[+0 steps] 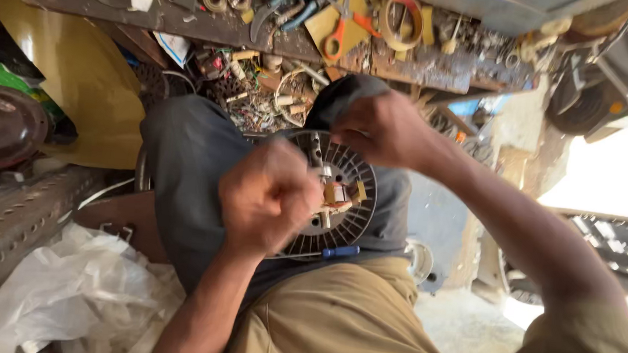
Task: The person threads wire through the stator of a fan motor by hand and using a screwdriver.
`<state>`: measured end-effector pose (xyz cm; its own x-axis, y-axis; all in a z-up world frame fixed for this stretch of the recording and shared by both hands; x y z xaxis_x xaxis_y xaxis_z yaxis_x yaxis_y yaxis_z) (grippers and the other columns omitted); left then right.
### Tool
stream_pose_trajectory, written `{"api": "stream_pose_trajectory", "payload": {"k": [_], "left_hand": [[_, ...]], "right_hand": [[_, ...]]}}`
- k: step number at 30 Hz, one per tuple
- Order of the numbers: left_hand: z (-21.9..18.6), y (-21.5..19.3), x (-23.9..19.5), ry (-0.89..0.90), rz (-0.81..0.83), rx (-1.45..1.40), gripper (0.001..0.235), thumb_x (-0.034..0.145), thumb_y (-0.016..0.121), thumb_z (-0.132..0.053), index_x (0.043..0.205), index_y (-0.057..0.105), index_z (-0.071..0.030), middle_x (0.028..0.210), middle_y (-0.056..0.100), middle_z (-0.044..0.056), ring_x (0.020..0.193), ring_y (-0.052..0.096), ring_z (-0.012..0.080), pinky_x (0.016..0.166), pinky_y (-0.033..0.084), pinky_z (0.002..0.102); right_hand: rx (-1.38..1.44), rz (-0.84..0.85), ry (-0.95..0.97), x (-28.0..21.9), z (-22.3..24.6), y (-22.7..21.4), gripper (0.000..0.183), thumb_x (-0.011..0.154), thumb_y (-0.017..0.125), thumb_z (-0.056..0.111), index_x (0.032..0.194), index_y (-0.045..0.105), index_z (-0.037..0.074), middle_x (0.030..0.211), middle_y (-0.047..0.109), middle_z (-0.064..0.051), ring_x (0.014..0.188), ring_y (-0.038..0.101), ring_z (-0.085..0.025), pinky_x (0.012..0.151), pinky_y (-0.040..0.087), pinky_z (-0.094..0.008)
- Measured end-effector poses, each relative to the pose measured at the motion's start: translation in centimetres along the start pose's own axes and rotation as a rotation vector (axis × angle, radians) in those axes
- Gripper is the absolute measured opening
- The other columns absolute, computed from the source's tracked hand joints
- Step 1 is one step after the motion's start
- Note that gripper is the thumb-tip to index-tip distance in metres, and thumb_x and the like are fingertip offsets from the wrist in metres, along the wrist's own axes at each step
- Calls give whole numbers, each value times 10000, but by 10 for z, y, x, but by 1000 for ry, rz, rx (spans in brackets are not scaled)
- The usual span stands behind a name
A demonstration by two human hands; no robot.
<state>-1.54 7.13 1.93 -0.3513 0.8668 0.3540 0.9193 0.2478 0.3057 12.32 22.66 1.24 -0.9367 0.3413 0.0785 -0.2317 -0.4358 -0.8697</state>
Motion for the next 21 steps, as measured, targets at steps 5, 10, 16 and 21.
{"api": "stream_pose_trajectory", "payload": {"k": [5,10,16,21], "left_hand": [[92,23,50,-279,845,595,226,857,851,-210,749,736,-49,761,680,42,667,651,165,635,504,331],[30,-10,18,-302,330,195,117,950,759,-174,981,719,-69,883,698,50,743,671,200,665,551,354],[-20,12,-5,53,191,113,110,925,754,-154,951,699,-62,899,655,55,754,613,167,721,514,319],[53,11,23,-220,299,225,182,839,841,-153,837,714,-22,838,659,99,689,560,182,639,444,328]], "right_hand": [[-275,289,-13,-27,32,-25,220,910,688,209,740,755,87,689,724,-82,547,668,-212,429,509,-368],[143,276,-470,-55,112,-29,171,962,632,163,899,732,39,792,702,-94,701,698,-225,571,563,-379],[-40,5,-210,-3,9,17,100,997,733,121,936,786,62,833,753,-78,607,651,-128,485,522,-286],[-298,-78,-51,-24,9,-30,80,960,761,155,915,800,102,676,700,-44,566,628,-153,446,463,-316]]}}
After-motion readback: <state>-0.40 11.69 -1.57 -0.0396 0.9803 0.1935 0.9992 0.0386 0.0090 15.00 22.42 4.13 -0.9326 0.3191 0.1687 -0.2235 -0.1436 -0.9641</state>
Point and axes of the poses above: each hand's wrist, its own x-axis towards the middle knuckle, its own y-axis out of the palm, z = x × y, the point moved 5 cm from there along x, towards the middle knuckle
